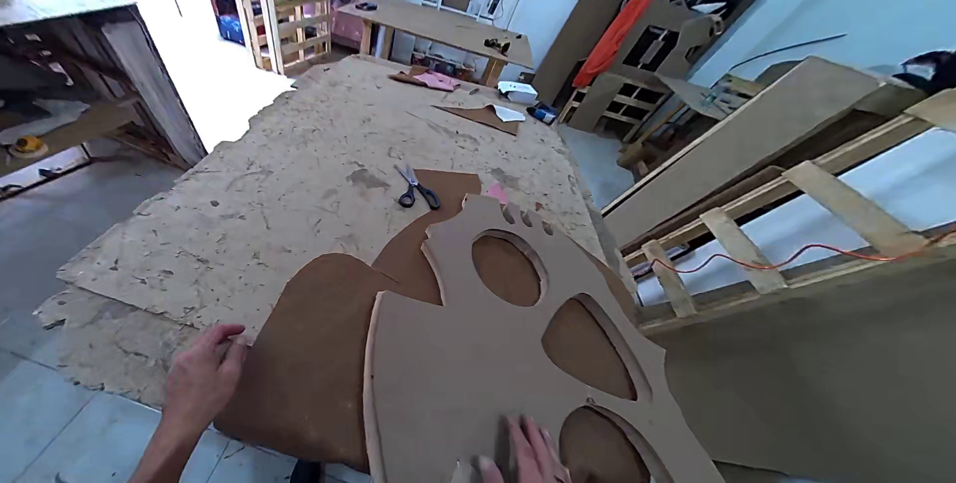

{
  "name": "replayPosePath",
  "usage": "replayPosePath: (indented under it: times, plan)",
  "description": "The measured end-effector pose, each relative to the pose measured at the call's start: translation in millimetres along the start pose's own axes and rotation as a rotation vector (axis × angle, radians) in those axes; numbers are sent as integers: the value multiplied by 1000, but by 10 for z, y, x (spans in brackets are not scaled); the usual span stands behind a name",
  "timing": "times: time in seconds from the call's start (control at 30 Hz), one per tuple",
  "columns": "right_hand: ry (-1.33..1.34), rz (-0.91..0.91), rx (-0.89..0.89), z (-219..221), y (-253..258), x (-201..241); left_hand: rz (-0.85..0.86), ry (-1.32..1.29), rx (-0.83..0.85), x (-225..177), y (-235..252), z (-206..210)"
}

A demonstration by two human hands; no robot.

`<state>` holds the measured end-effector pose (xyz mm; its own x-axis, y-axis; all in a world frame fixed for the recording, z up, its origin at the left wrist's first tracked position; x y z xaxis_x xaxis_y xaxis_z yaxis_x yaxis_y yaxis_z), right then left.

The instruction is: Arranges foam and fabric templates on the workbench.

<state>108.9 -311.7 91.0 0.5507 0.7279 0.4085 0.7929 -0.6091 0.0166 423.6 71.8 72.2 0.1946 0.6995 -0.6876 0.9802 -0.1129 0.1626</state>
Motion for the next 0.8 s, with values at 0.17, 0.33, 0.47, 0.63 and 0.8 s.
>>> replayPosePath:
  times: [0.17,0.33,0.47,0.63,0.8]
  plan:
    - [-124,-156,-81,475,730,722,227,218,-163,145,146,241]
    - [-256,-219,-103,684,1126,949,226,264,-125,132,112,262]
    - [-330,-233,-92,708,1139,980,229,266,-95,155,104,253]
    - [-354,-212,-41,675,1166,1005,175,293,-31,88,121,236]
    - [-360,-206,-23,688,1165,993,185,316,0,93,140,238]
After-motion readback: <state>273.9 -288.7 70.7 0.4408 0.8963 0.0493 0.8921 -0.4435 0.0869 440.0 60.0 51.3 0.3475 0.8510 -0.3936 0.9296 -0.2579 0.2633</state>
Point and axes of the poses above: each hand's wrist, its own y-axis towards the middle knuckle, its own z-axis out of the palm, x = y × z, the point moved 6 cm from there along y, towards the middle knuckle, and after that the axes turned 4 degrees about -x, right-handed, at the moved point
